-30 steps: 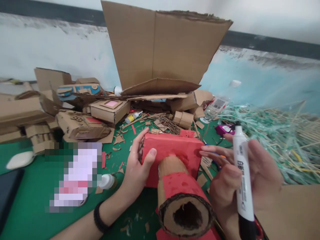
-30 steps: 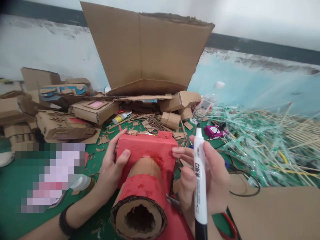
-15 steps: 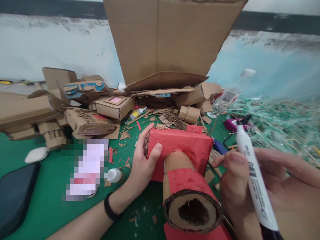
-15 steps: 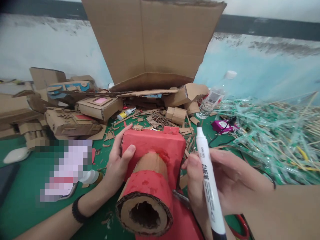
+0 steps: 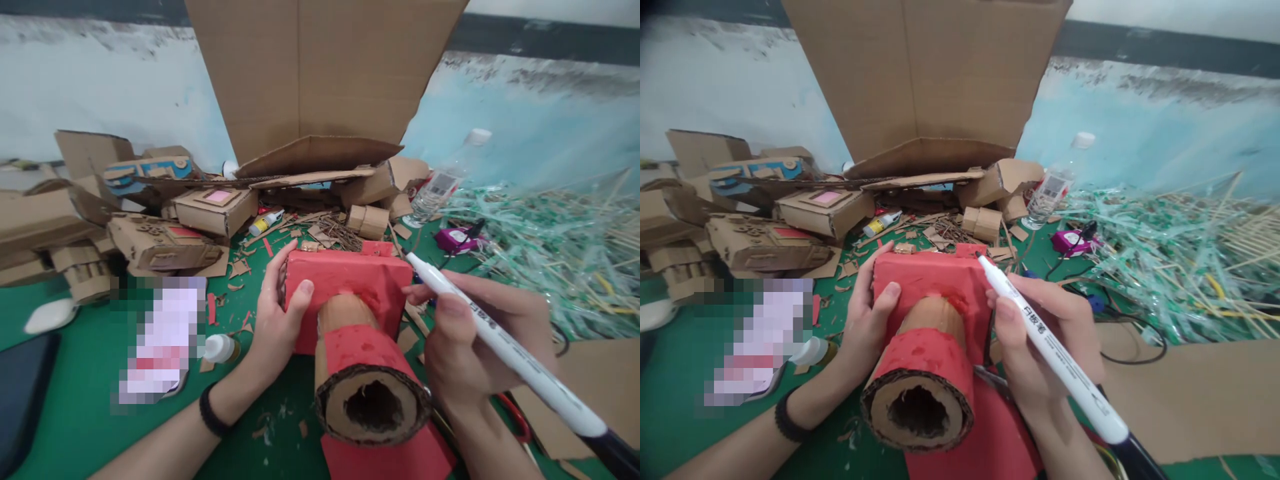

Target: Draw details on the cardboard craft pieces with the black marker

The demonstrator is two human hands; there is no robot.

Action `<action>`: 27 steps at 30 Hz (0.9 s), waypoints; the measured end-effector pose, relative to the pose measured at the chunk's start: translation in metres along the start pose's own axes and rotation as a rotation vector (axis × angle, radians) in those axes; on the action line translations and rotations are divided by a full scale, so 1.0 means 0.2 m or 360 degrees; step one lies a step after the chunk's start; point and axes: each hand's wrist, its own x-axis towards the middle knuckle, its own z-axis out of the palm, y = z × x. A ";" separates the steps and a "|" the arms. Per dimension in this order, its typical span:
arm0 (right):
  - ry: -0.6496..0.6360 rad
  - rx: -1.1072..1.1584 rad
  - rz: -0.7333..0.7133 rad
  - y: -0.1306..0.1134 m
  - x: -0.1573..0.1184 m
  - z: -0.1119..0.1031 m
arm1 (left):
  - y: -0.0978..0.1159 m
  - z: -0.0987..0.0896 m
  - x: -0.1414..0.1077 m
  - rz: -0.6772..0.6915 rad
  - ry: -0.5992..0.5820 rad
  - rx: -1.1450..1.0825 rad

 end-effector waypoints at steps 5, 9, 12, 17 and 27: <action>0.0012 0.0141 -0.0014 0.00 0.02 0.02 | 0.00 0.00 0.00 0.0016 -0.0005 -0.0001; 0.0052 0.0020 -0.0048 0.05 0.01 0.01 | 0.00 0.00 0.01 0.0039 0.0002 0.0024; 0.0090 0.0093 -0.0068 0.06 0.02 0.01 | 0.00 0.00 0.01 0.0053 0.0005 0.0034; 0.0025 0.0187 -0.0256 0.05 0.07 0.05 | -0.01 0.00 0.02 0.0046 0.0007 0.0008; -0.0109 -0.0018 -0.0075 0.02 0.07 0.01 | -0.01 0.00 0.01 0.0016 -0.0011 -0.0045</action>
